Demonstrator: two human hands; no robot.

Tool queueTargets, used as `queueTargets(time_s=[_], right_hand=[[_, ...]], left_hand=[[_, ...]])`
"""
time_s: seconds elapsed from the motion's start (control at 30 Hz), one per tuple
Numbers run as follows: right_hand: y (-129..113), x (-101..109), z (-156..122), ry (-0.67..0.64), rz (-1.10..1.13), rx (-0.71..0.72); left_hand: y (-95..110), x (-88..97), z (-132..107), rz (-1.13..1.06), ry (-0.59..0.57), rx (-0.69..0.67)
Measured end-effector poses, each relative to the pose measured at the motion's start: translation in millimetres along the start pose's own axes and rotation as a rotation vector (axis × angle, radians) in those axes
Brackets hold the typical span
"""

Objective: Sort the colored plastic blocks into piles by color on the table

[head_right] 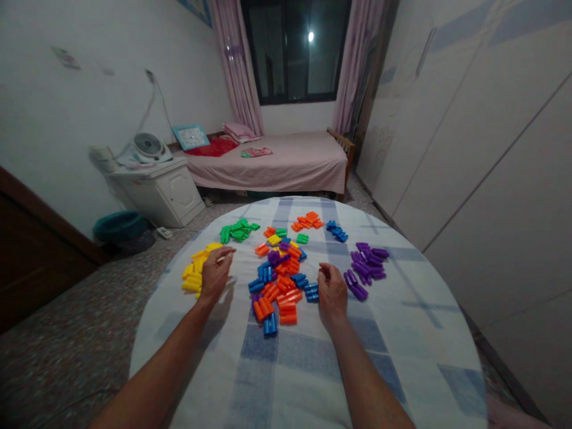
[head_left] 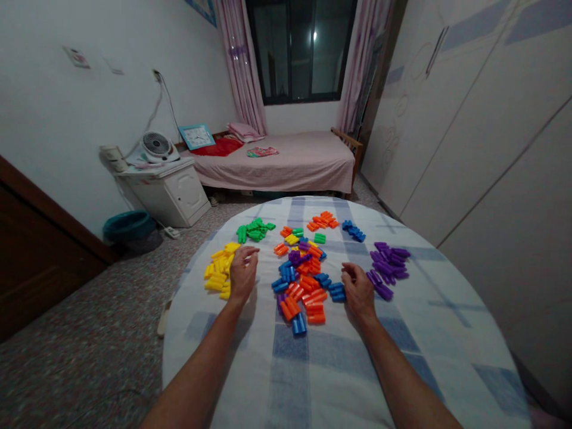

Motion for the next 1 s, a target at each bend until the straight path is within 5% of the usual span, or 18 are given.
queueTargets(time_s=[0.13, 0.27, 0.47, 0.77, 1.0], right_hand=[[-8, -7, -3, -0.098, -0.040, 0.064], [-24, -20, -11, -0.258, -0.083, 0.221], [-35, -36, -24, -0.454, -0.132, 0.244], [-28, -32, -13, -0.356, -0.135, 0.144], [-47, -63, 25, -0.578, -0.567, 0.096]], left_hand=[[-7, -41.9, -14, -0.087, 0.056, 0.168], [-24, -61.9, -25, -0.099, 0.044, 0.197], [-28, -66.3, -19, -0.051, -0.004, 0.126], [-28, -73.0, -18, -0.043, -0.059, 0.127], [-30, -76.0, -19, -0.077, -0.098, 0.165]])
Point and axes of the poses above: each hand's wrist, its own z-axis towards the middle knuckle, its own x-axis out of the back of the hand, y = z × x, the point moved 7 cm from there along z, towards the middle knuckle, and after that the axes turned 10 degrees about z, right-handed, at the moved point
